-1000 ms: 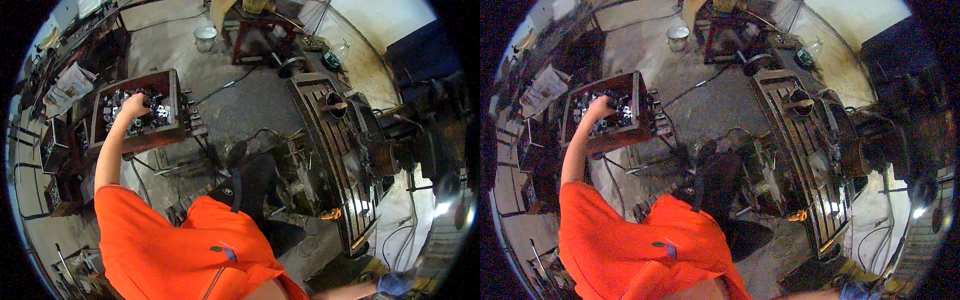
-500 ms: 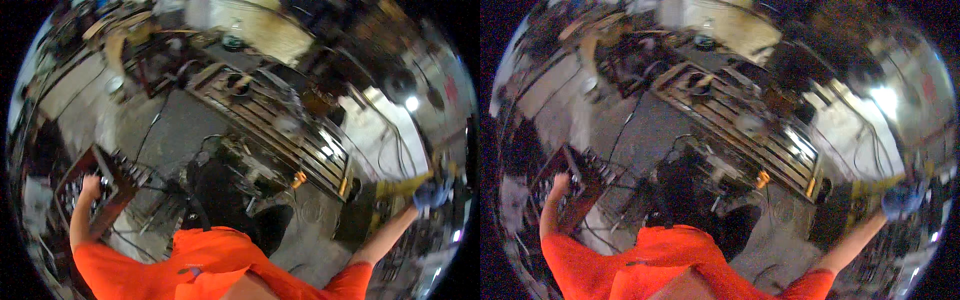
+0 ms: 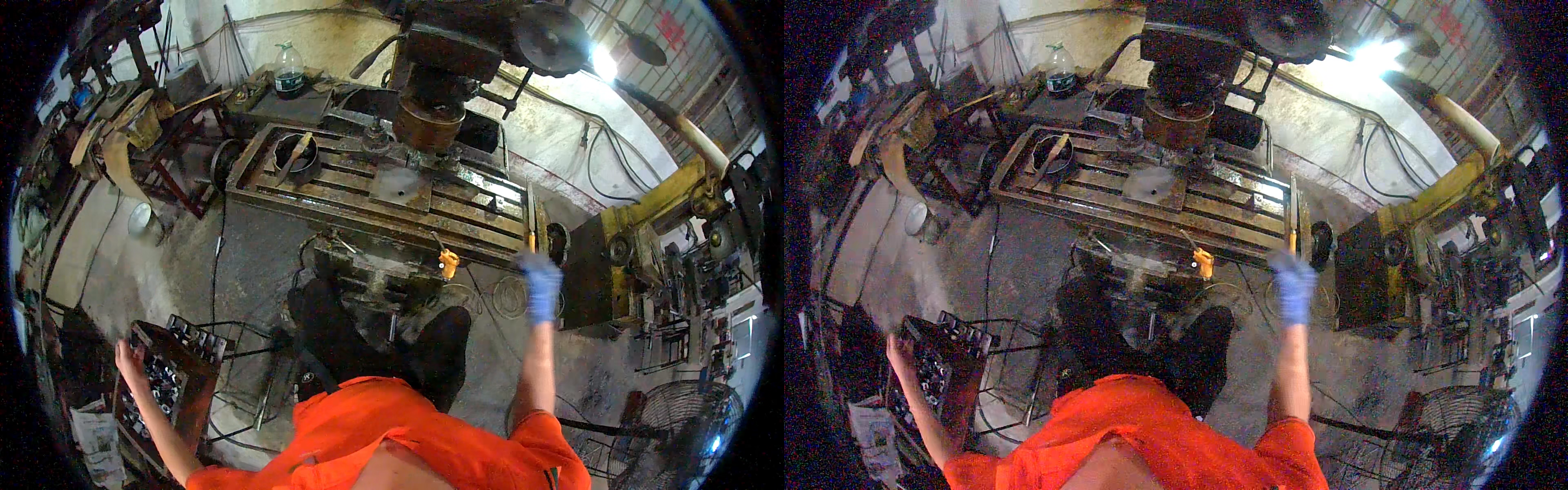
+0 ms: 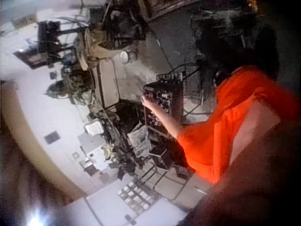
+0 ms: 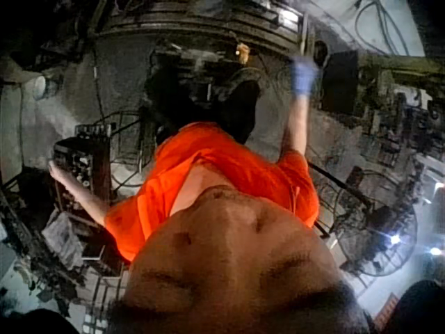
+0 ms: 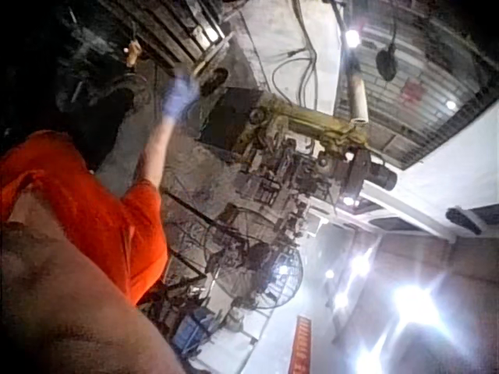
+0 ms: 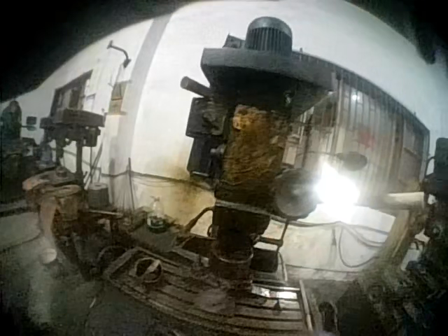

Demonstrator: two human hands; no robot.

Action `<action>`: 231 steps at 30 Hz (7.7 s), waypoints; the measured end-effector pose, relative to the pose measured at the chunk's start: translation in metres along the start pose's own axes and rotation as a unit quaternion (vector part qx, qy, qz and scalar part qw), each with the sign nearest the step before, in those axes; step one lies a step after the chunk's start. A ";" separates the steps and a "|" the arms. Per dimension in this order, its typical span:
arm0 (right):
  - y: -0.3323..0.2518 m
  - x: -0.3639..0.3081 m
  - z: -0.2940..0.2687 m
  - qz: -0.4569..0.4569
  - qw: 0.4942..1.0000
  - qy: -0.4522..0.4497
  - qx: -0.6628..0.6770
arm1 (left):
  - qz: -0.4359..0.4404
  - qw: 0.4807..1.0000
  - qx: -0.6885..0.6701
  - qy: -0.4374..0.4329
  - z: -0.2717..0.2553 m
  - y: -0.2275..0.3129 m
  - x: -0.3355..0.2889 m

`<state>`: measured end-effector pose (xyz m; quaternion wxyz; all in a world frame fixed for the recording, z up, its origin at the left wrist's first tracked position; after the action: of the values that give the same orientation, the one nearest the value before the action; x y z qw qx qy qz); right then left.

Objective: The person operates a milling machine by picking up small metal parts from a bin, placing them into a fixture on the machine table, and tightening them with a hand tool. The person then uses a manual lever to move the worktable and applies an air hose to clear debris after each cycle.

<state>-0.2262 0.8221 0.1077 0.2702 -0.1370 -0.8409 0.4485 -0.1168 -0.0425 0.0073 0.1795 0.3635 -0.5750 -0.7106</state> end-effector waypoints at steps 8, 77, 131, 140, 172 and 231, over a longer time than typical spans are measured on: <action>0.129 -0.040 0.142 0.255 0.924 -0.232 0.164 | 0.015 0.971 -0.115 -0.207 0.129 0.035 0.008; -0.150 -0.099 0.198 -0.244 0.708 -0.634 -0.194 | 0.161 0.831 0.333 -0.415 0.345 -0.002 -0.118; -0.214 0.157 -0.151 -0.476 0.836 0.105 0.251 | 0.335 0.772 0.456 -0.291 0.701 -0.036 -0.170; -0.230 0.096 -0.119 -0.525 0.819 0.222 0.070 | 0.331 0.777 0.463 -0.270 0.703 -0.041 -0.169; -0.166 0.067 -0.066 -0.482 0.812 0.224 0.240 | 0.298 0.772 0.419 -0.375 0.693 -0.038 -0.147; -0.130 0.053 -0.048 -0.452 0.828 0.240 0.231 | 0.261 0.856 0.282 -0.347 0.597 -0.040 -0.168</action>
<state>-0.2402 0.8068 0.2543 0.6594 0.2216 -0.5897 0.4103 -0.4293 0.4916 0.0662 0.0368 -0.0349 -0.8494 -0.5253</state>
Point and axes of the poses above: each hand's wrist, its own x-axis towards the middle knuckle, its own z-axis out of the palm, y = z × x, the point moved 1 cm from there along x, towards the middle knuckle, and after that the axes turned 12 degrees about -z, right-handed, at the moved point
